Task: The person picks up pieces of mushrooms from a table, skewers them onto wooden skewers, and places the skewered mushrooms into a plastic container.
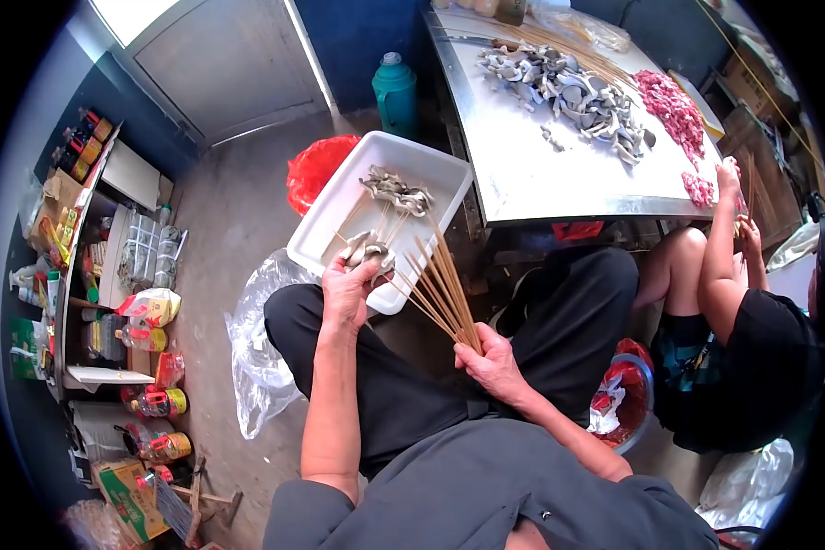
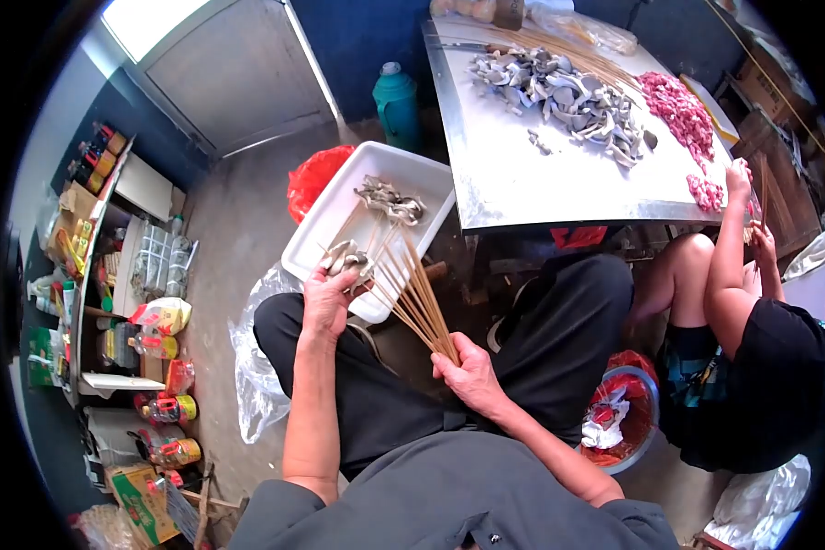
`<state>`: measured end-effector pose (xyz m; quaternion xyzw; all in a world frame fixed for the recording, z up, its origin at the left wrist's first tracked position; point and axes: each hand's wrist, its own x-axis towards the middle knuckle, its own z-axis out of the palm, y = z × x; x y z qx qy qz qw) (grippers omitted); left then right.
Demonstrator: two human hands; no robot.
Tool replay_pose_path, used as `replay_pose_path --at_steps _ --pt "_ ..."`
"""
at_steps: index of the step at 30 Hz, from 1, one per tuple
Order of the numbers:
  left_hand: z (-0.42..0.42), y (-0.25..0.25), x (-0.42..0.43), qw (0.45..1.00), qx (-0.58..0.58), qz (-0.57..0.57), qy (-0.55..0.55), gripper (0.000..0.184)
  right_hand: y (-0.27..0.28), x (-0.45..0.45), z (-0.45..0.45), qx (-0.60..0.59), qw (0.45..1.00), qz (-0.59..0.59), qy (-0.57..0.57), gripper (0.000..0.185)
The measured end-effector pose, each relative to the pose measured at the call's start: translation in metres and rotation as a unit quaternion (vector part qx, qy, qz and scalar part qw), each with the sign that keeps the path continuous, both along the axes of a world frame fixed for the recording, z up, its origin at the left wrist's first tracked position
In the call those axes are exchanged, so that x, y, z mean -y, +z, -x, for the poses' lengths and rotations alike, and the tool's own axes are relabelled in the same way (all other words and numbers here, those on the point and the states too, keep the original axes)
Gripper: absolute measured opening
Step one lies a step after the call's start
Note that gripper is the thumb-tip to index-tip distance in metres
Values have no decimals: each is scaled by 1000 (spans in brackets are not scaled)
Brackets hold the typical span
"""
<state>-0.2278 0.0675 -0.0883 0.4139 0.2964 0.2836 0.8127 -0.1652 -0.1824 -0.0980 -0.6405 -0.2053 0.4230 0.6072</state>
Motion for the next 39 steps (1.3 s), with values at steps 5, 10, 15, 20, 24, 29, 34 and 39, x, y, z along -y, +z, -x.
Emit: replay_pose_path --at_steps 5,10,15,20,24,29,34,39 --pt "1 -2 3 1000 -28 -13 2 45 -2 -1 2 -18 1000 13 3 15" --pt "-1 -1 5 1000 -22 -1 -6 46 -4 -1 -2 -37 999 21 -5 17" --pt "-4 11 10 999 39 33 -4 46 -4 -2 -2 -52 998 38 -8 19" --pt "-5 0 7 999 28 12 8 47 -9 -2 -1 -93 996 10 1 18" --pt "-3 0 4 1000 -1 -8 5 55 -10 -3 -1 -137 990 -14 -9 16" --pt "-3 -3 4 1000 6 -6 9 54 -11 -4 -1 -111 993 -6 -28 15" --pt "-5 0 6 1000 15 -1 7 53 -12 -4 -1 -98 995 -3 -30 14" --pt "-5 1 9 999 42 -1 -1 53 -14 -2 -1 -84 995 -5 -49 13"
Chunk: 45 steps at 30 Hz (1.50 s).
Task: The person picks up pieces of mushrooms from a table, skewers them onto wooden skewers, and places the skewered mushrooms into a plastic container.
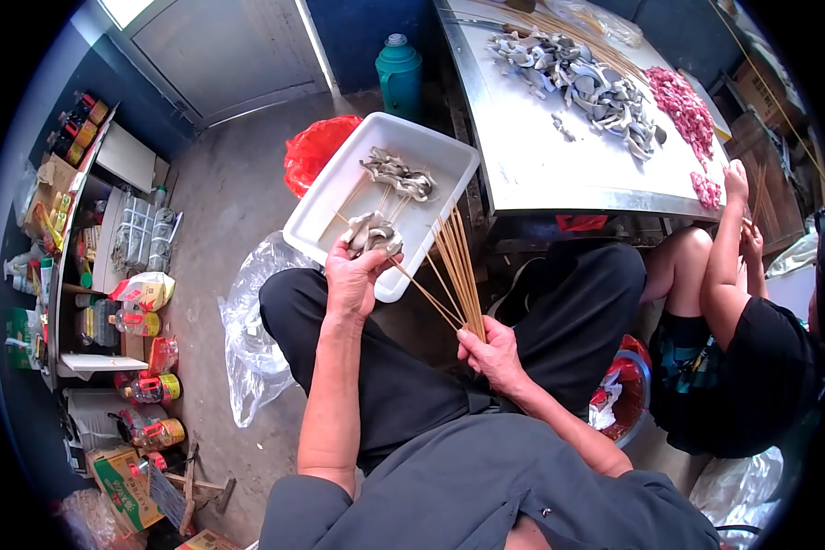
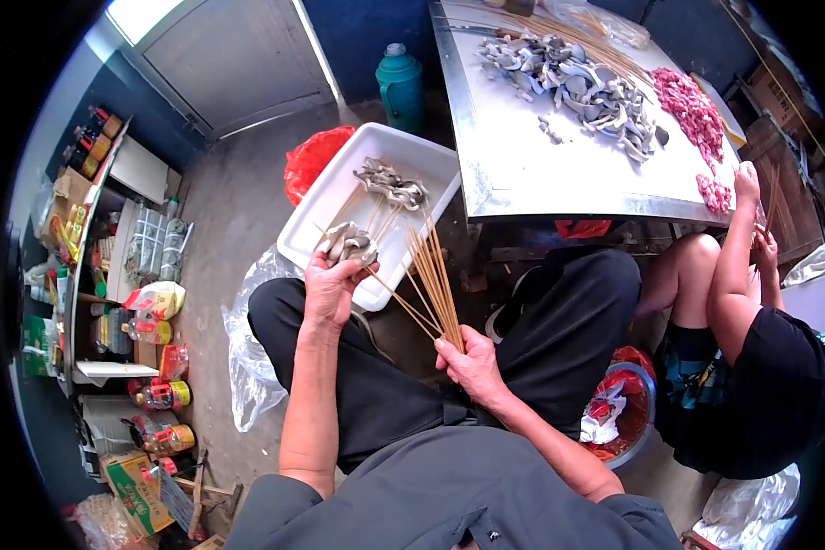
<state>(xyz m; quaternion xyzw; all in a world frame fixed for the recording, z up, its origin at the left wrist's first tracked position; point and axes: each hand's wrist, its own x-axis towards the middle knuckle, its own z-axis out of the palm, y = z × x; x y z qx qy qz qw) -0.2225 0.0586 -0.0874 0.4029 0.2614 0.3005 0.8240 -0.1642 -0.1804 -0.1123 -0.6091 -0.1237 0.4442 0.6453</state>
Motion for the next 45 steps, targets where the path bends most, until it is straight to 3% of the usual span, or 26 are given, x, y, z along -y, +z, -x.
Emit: replay_pose_path --at_steps 9,21,26,29,31,45 --pt "-5 5 13 998 40 -52 2 46 -3 1 -1 7 1000 -2 -29 11" --pt "-11 -5 28 994 -9 -20 -111 51 -10 5 -2 -10 999 -12 -36 11" --pt "-12 -1 27 995 -2 -16 -100 42 -9 4 -7 -8 999 -14 -36 11" --pt "-11 -1 24 994 25 51 -97 38 -9 5 -8 -21 999 -17 -33 11" --pt "-12 -8 24 997 -12 -5 -72 35 -9 5 -7 -27 999 -18 -29 11" --pt "-15 -16 31 997 -15 -19 -71 35 -8 0 -4 -12 999 -12 -34 13"
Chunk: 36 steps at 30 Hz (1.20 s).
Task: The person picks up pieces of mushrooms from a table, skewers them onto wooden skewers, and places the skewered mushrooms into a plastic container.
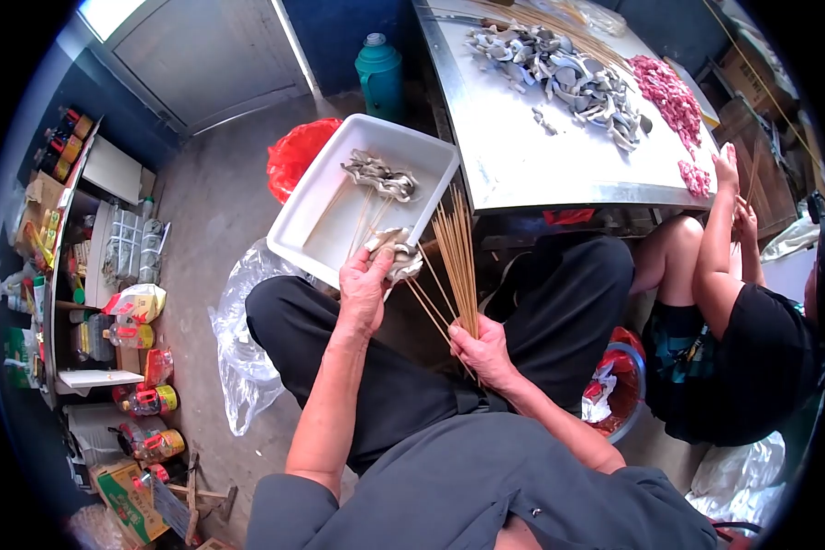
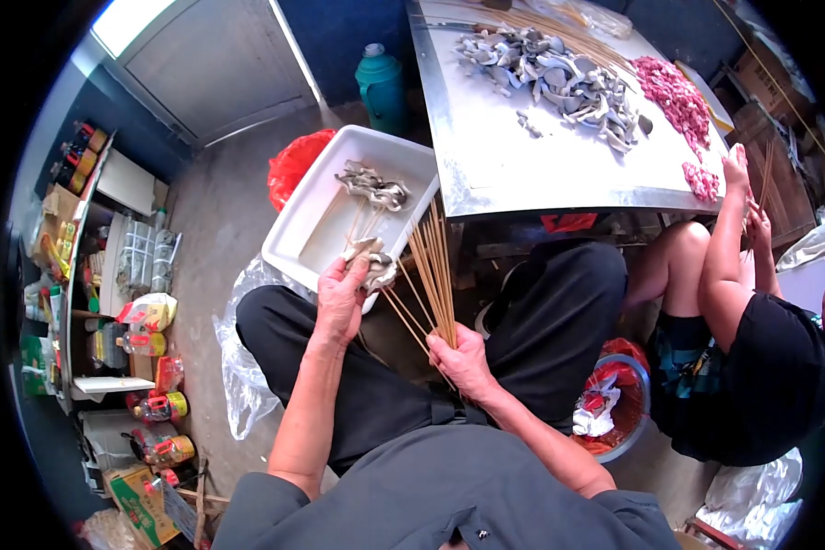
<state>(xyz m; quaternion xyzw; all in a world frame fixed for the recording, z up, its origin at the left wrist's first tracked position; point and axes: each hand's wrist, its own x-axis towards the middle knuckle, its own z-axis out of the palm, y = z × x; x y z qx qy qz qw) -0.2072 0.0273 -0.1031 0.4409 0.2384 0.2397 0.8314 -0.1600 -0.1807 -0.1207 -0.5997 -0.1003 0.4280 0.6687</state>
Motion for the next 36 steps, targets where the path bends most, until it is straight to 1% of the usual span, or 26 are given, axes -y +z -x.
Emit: replay_pose_path --at_steps 4,6,7,8,9,11,12,13,14,15,16,18,20,22,23,25,28,30,33,36 --pt "3 5 -9 1000 -7 2 -16 36 1 -7 -3 43 999 12 1 13" --pt "4 9 -8 999 15 19 -31 40 -5 -10 -3 94 995 16 -14 13" --pt "4 9 -7 999 27 -15 -35 43 -6 -9 -3 94 995 16 -14 13" --pt "4 9 -6 997 38 -48 -39 46 -2 -8 -3 59 998 16 -8 12" --pt "5 10 -5 997 38 -48 -39 46 1 -8 -3 25 1000 15 -2 12" --pt "6 13 -5 999 30 -18 0 49 7 -8 -4 44 999 16 -2 12" --pt "6 10 -8 999 29 -18 0 49 8 -8 -4 64 998 18 -2 11" --pt "7 4 -14 999 25 -13 31 48 6 -6 -5 62 998 18 -2 11" --pt "7 4 -20 998 21 -8 63 46 3 -3 -6 102 995 26 -1 11" --pt "10 12 -26 996 43 -9 83 43 1 -1 -7 141 989 33 0 10" --pt "13 5 -36 995 40 -19 88 46 -1 1 -7 141 989 31 3 10" --pt "13 4 -37 993 6 -35 110 47 -1 6 -6 105 994 27 -22 11" --pt "12 4 -32 993 -2 -44 111 48 4 5 -8 112 993 29 -26 10" --pt "12 4 -29 993 -12 -53 108 48 10 3 -9 142 990 8 -15 10" --pt "11 3 -28 993 -6 -60 103 49 11 3 -8 142 990 8 -16 10" --pt "9 2 -28 993 2 -68 100 50 12 -1 -6 118 993 12 16 12" --pt "8 3 -25 994 17 -39 96 50 6 -3 -2 110 993 22 24 13" --pt "9 6 -23 995 29 -10 100 46 5 -3 -2 112 993 24 25 13" --pt "10 4 -23 993 39 9 107 45 5 -3 -3 122 992 19 24 13" --pt "10 2 -24 995 35 -3 95 47 6 -3 -2 109 993 24 25 13"
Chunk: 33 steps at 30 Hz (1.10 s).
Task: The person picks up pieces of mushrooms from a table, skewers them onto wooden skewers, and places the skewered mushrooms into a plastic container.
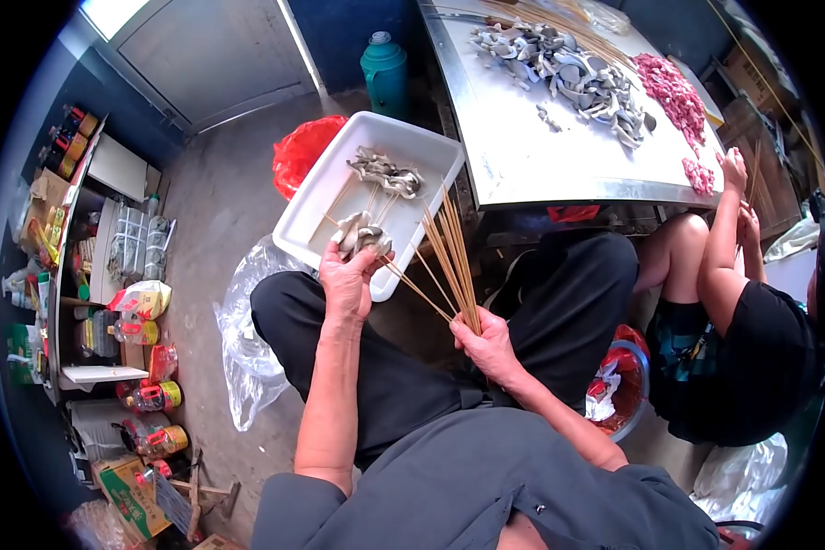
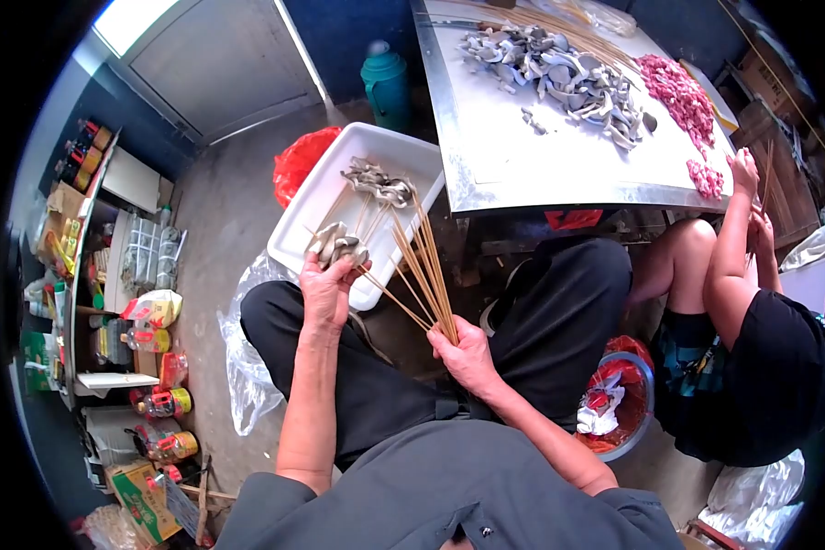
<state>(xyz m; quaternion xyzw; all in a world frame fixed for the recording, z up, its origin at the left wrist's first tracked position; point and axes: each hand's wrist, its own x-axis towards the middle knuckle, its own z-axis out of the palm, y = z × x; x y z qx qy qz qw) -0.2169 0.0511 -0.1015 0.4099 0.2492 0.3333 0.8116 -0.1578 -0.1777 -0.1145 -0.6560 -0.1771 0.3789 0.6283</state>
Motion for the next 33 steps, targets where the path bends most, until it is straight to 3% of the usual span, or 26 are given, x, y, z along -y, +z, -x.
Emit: replay_pose_path --at_steps 7,12,17,33 --pt "-3 3 6 999 17 -40 -1 47 -1 1 -2 7 1000 18 -3 12" --pt "-5 -2 11 987 3 -158 -8 39 -4 1 -1 6 1000 12 -5 12" --pt "-7 -5 23 998 2 -34 -59 39 -9 4 0 7 1000 11 -14 11" --pt "-12 -8 36 996 -16 46 -74 34 -14 6 1 -30 999 4 -22 10"
